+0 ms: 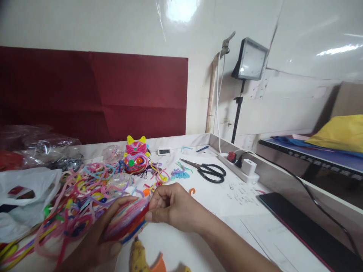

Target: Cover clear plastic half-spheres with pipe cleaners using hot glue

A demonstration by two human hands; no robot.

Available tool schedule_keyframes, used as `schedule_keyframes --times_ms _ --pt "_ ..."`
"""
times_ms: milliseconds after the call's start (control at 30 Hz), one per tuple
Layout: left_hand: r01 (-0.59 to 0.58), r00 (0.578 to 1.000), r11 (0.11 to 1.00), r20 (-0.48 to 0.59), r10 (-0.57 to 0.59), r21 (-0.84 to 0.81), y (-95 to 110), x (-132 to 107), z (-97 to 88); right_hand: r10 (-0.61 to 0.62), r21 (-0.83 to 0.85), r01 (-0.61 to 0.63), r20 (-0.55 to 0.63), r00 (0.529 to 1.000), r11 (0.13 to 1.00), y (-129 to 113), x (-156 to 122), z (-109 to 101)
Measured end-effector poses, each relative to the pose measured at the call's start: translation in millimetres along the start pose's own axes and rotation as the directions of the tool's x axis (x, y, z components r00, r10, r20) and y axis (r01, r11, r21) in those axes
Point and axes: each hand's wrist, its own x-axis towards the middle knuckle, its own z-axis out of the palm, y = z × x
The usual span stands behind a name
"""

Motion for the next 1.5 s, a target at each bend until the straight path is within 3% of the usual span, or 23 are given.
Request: schedule_keyframes --times_ms 200,433,500,567,633,700,733,833,933,1067,1167,1367,1500 --pt "0.025 0.995 0.996 0.101 -0.016 -0.089 -1.0 2.7 0.9 0.069 -0.005 -0.069 0.056 0.996 0.998 1.5 1.1 -6.9" --pt "0.093 0.993 0.986 0.085 -0.082 -0.137 12.0 -3.7 3.1 0.052 0.006 -0.052 0.067 0.996 0.999 1.8 1.9 -8.9" --pt "0.081 0.996 0.993 0.038 -0.078 -0.082 16.0 -5.7 3.3 0.033 0.005 -0.033 0.053 0.998 0.999 2.5 2.2 -7.7" --pt "0.001 0.997 0.996 -0.083 0.006 0.085 22.1 -7.8 3.4 -0.013 -0.013 0.013 0.001 1.000 1.000 1.8 0.7 -3.7" --pt "-0.126 0.962 0.934 -0.187 0.197 0.335 31.2 -10.8 2.4 -0.107 -0.110 0.097 -0.094 0.990 0.989 -2.6 -3.9 3.8" --pt "-0.304 0.916 0.809 -0.080 0.394 0.503 43.2 -15.2 0.5 -0.259 -0.280 0.203 -0.181 0.949 0.938 -12.1 -11.3 13.2" --pt "-0.356 0.882 0.771 -0.082 0.464 0.528 50.0 -17.6 -0.5 -0.331 -0.334 0.252 -0.206 0.921 0.908 -18.7 -15.4 17.8" --pt "-0.361 0.858 0.685 -0.061 0.509 0.633 71.0 -23.9 -2.3 -0.504 -0.431 0.381 -0.218 0.836 0.818 -41.7 -24.7 27.9" --pt "-0.392 0.824 0.652 -0.068 0.563 0.649 87.7 -26.0 -1.8 -0.527 -0.420 0.405 -0.231 0.818 0.812 -60.8 -26.4 32.1" --pt "-0.387 0.826 0.713 -0.124 0.550 0.585 95.3 -23.2 -1.8 -0.469 -0.318 0.395 -0.206 0.858 0.862 -69.8 -21.7 31.8" --pt "-0.367 0.855 0.780 -0.147 0.498 0.507 90.5 -19.6 -3.6 -0.452 -0.284 0.392 -0.188 0.872 0.875 -65.1 -15.6 30.2" --pt "-0.213 0.932 0.954 -0.249 0.263 0.209 68.0 -15.4 -8.0 -0.313 -0.180 0.285 -0.151 0.938 0.942 -43.7 5.0 27.7" --pt "-0.142 0.970 0.989 -0.195 0.146 0.037 53.2 -15.1 -15.4 -0.215 -0.122 0.202 -0.109 0.970 0.972 -35.2 17.2 26.5"
